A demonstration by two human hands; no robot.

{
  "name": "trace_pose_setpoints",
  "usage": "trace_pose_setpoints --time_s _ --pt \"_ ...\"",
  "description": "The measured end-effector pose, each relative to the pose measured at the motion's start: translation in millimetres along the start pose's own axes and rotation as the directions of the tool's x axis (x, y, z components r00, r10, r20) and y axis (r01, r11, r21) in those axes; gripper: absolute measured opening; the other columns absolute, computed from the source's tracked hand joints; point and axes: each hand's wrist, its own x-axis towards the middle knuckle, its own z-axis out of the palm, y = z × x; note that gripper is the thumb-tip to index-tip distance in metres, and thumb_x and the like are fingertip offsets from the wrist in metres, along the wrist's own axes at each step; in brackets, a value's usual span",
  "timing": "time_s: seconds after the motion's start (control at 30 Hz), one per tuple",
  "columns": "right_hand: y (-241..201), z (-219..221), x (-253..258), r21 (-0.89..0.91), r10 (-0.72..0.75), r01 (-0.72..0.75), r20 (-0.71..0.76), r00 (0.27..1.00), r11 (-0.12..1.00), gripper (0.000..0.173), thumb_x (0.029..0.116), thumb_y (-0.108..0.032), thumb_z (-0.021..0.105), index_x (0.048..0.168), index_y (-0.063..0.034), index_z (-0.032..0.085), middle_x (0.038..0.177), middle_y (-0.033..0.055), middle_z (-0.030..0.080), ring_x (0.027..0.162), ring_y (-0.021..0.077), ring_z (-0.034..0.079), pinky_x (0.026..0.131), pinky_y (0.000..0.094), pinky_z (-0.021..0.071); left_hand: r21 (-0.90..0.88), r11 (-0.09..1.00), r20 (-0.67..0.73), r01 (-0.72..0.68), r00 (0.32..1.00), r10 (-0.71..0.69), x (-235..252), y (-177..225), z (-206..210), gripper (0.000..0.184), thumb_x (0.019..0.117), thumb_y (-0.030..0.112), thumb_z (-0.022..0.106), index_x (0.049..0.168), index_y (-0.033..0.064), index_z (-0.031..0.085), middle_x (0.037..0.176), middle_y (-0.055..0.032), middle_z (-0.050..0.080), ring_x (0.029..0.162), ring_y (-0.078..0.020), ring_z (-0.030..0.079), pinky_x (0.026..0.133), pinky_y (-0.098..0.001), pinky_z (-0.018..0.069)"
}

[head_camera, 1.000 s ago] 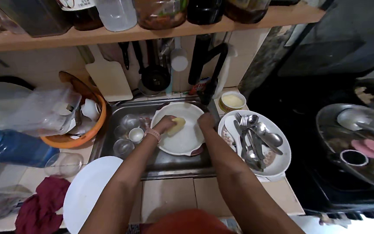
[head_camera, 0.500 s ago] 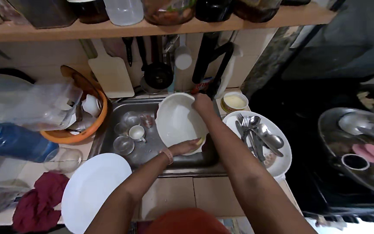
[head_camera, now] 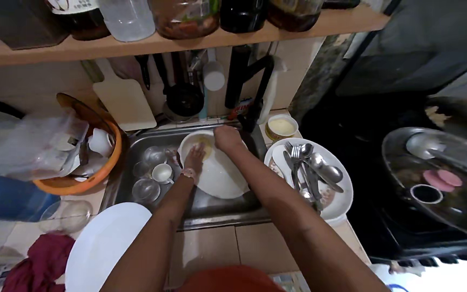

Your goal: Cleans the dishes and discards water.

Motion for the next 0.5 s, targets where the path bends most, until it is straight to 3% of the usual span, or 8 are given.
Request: trace_pose_setpoints --time_s 0.1,0.17,0.2,0.27,0.33,0.4,0.5 --pt "2.3 -0.3 4.3 0.025 -0.012 0.012 0.008 1.0 1.0 0.02 0.0957 -0.002 0.061 0.113 0.0047 0.068 0.121 0.0272 0.066 0.117 0.0446 0.063 0.092 0.0624 0.0521 -0.208 0.977 0.138 -0.051 0.987 0.081 -14.4 35.8 25.3 0.059 0.1095 0.032 0.042 0.16 0.004 0.031 0.167 -0.0282 0.016 0.156 -0.0468 0.011 0.124 -0.0644 0.0059" --pt "5.5 -1.7 6.2 0.042 0.0 0.0 -0.001 1.0 0.999 0.021 0.0963 -0.003 0.061 0.115 0.0041 0.068 0.121 0.0268 0.066 0.119 0.0438 0.063 0.094 0.0616 0.0515 -0.465 0.882 0.181 -0.075 0.967 0.178 -27.3 79.1 23.5 0.055 0.1107 0.034 0.039 0.157 0.0037 0.039 0.167 -0.0213 0.027 0.156 -0.0436 0.015 0.124 -0.0633 0.0116" --pt "7.6 -3.3 7.6 0.052 0.009 -0.009 0.001 1.0 0.999 0.023 0.0964 -0.004 0.061 0.117 0.004 0.068 0.123 0.0269 0.066 0.12 0.0437 0.062 0.095 0.0618 0.0507 -0.605 0.792 0.171 -0.086 0.957 0.234 -33.3 100.4 10.8 0.052 0.1112 0.03 0.04 0.153 0.0001 0.043 0.162 -0.0213 0.036 0.154 -0.0398 0.024 0.125 -0.0578 0.0173" --pt "11.6 -5.2 8.8 0.075 0.024 -0.024 0.001 1.0 0.997 0.025 0.0977 -0.004 0.059 0.119 0.0044 0.067 0.125 0.0276 0.065 0.122 0.0444 0.061 0.097 0.0623 0.0493 -0.82 0.554 0.053 -0.144 0.945 0.323 -50.1 127.5 -26.1 0.043 0.1102 0.016 0.043 0.147 -0.008 0.046 0.15 -0.0268 0.048 0.143 -0.0354 0.044 0.12 -0.0461 0.0313" --pt "13.7 -5.1 9.5 0.091 0.03 -0.03 -0.002 1.0 0.995 0.024 0.0977 -0.005 0.059 0.118 0.0052 0.067 0.124 0.028 0.065 0.122 0.0444 0.061 0.097 0.0621 0.0492 -0.868 0.423 -0.151 -0.261 0.949 0.276 -53.7 135.8 -44.0 0.04 0.1073 0.004 0.043 0.143 -0.0145 0.046 0.145 -0.0312 0.051 0.139 -0.0347 0.048 0.119 -0.0389 0.0337" --pt "12.2 -5.4 9.6 0.109 0.039 -0.038 -0.008 0.999 0.993 0.023 0.0955 -0.005 0.063 0.114 0.0071 0.068 0.122 0.0288 0.066 0.12 0.0454 0.062 0.096 0.0636 0.0498 -0.849 0.471 -0.18 -0.24 0.969 0.171 -52.3 136.3 -58.3 0.042 0.1078 0.002 0.041 0.146 -0.0165 0.04 0.15 -0.0327 0.046 0.145 -0.0352 0.042 0.122 -0.0371 0.028" --pt "4.8 -7.1 7.3 0.103 0.066 -0.068 0.022 0.998 0.992 0.022 0.0956 -0.005 0.064 0.114 0.0066 0.067 0.124 0.0275 0.065 0.12 0.0441 0.062 0.095 0.0619 0.051 -0.762 0.647 0.082 0.043 0.996 0.031 -65.0 132.4 -99.9 0.044 0.111 0.008 0.039 0.151 -0.0104 0.037 0.157 -0.0247 0.042 0.149 -0.028 0.038 0.123 -0.0354 0.0266"
